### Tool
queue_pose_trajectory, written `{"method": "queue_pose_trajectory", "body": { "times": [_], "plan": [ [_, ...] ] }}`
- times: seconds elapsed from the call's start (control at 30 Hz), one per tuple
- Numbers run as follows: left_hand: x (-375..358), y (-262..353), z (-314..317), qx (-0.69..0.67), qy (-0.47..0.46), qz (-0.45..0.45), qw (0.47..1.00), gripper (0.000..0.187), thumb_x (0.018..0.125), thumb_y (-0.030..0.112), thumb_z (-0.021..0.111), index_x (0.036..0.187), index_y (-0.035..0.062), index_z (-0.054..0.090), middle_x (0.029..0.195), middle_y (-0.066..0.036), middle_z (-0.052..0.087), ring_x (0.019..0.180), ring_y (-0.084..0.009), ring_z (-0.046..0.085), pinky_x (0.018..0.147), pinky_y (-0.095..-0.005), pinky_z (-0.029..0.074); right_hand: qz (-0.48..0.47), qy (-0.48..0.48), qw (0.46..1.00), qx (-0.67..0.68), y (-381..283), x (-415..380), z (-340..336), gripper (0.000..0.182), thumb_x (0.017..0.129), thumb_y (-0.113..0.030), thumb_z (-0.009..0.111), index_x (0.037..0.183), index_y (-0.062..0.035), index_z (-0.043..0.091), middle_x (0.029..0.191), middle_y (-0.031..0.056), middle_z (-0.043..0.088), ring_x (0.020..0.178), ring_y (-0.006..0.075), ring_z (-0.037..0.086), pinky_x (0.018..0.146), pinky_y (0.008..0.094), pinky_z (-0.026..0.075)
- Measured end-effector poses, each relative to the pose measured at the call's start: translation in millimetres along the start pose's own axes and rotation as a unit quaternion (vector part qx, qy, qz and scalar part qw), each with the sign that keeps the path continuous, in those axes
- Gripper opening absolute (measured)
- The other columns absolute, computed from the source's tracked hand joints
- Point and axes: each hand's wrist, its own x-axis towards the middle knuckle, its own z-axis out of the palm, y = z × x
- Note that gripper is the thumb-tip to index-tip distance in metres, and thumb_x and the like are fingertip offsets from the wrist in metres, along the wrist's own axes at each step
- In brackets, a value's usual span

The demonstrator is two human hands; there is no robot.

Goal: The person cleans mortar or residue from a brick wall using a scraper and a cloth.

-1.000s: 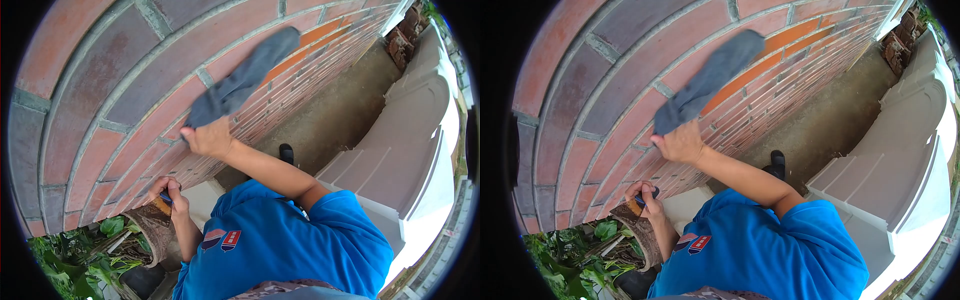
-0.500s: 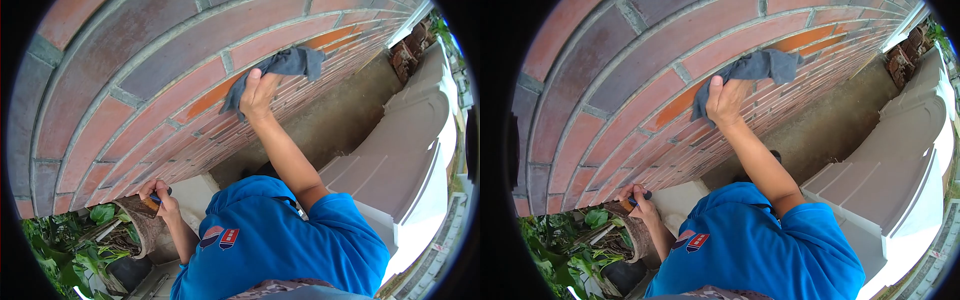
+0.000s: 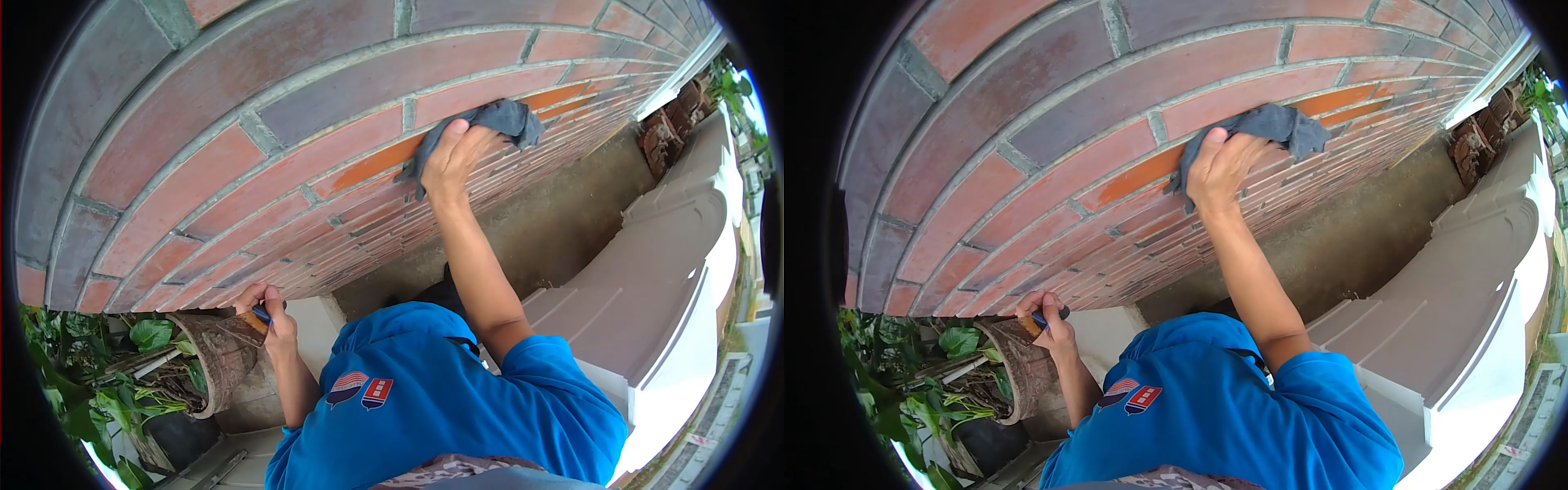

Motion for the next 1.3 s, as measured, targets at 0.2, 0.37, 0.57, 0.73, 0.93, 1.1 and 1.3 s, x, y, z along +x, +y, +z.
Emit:
{"method": "queue_pose_trajectory", "body": {
  "times": [0.2, 0.37, 0.57, 0.73, 0.93, 1.1, 1.3],
  "plan": [
    [6.7, 3.3, 20.6, -0.028, -0.018, 0.043, 0.999, 0.013, 0.089, -0.002, 0.051, 0.102, 0.0004, 0.049, 0.07, -0.009, 0.055, 0.062, -0.0131, 0.051, 0.062, -0.025, 0.043, -0.27, -0.161, 0.946, 0.075, -129.7, -64.3, 5.4, 0.047, 0.085, -0.027, 0.058, 0.118, 0.0063, 0.052, 0.113, 0.0263, 0.055, 0.107, 0.0439, 0.052, 0.089, 0.0566, 0.04],
    [9.3, -4.1, 29.0, -0.021, -0.023, 0.085, 0.996, 0.015, 0.088, -0.004, 0.051, 0.102, 0.0006, 0.049, 0.071, -0.009, 0.055, 0.063, -0.0132, 0.05, 0.063, -0.0252, 0.043, -0.296, -0.218, 0.915, 0.163, -120.5, -23.6, 2.6, 0.035, 0.069, -0.025, 0.065, 0.1, -0.0075, 0.062, 0.104, 0.0137, 0.057, 0.107, 0.0342, 0.053, 0.086, 0.0506, 0.041],
    [-5.7, -7.1, -17.4, 0.022, 0.048, 0.019, 0.998, 0.013, 0.088, -0.004, 0.05, 0.101, -0.0003, 0.049, 0.071, -0.009, 0.055, 0.062, -0.0125, 0.05, 0.06, -0.0246, 0.042, -0.066, -0.001, 0.98, 0.189, -30.7, 29.4, 2.7, 0.057, 0.098, -0.035, 0.046, 0.124, 0.0142, 0.038, 0.116, 0.0275, 0.043, 0.107, 0.0414, 0.044, 0.094, 0.0489, 0.033],
    [-4.1, -12.9, -33.4, 0.04, 0.087, 0.017, 0.995, 0.016, 0.088, -0.002, 0.052, 0.103, 0.0021, 0.047, 0.074, -0.007, 0.055, 0.061, -0.0116, 0.048, 0.057, -0.0245, 0.041, -0.237, -0.108, 0.96, 0.102, -102.9, -22.4, 6.0, 0.043, 0.095, -0.025, 0.051, 0.114, 0.0138, 0.049, 0.115, 0.0312, 0.049, 0.109, 0.0445, 0.047, 0.097, 0.0538, 0.034],
    [15.8, -5.4, -17.2, -0.034, 0.094, 0.112, 0.989, 0.017, 0.087, -0.004, 0.05, 0.103, 0.0025, 0.045, 0.071, -0.009, 0.053, 0.058, -0.0124, 0.045, 0.054, -0.0246, 0.039, -0.332, -0.245, 0.862, 0.296, -206.7, -57.4, 27.5, 0.031, 0.077, -0.02, 0.061, 0.106, -0.0103, 0.059, 0.102, 0.0095, 0.056, 0.091, 0.0304, 0.057, 0.076, 0.0437, 0.047],
    [12.0, -3.8, -18.5, -0.037, 0.106, 0.109, 0.988, 0.013, 0.087, -0.003, 0.051, 0.099, -0.0002, 0.048, 0.073, -0.011, 0.054, 0.062, -0.0146, 0.051, 0.057, -0.0253, 0.043, -0.361, -0.297, 0.818, 0.336, -209.3, -46.3, 30.2, 0.037, 0.074, -0.02, 0.064, 0.11, -0.0112, 0.058, 0.109, 0.0092, 0.059, 0.104, 0.0248, 0.057, 0.085, 0.0349, 0.047],
    [2.9, -13.1, -36.6, 0.011, 0.116, 0.086, 0.989, 0.016, 0.088, -0.004, 0.049, 0.102, 0.0023, 0.046, 0.071, -0.009, 0.054, 0.06, -0.0127, 0.046, 0.058, -0.0242, 0.04, -0.247, -0.087, 0.963, 0.063, -85.5, -30.3, 7.7, 0.044, 0.092, -0.027, 0.056, 0.118, 0.0086, 0.052, 0.112, 0.0249, 0.055, 0.106, 0.0416, 0.051, 0.094, 0.0499, 0.037]
  ]
}}
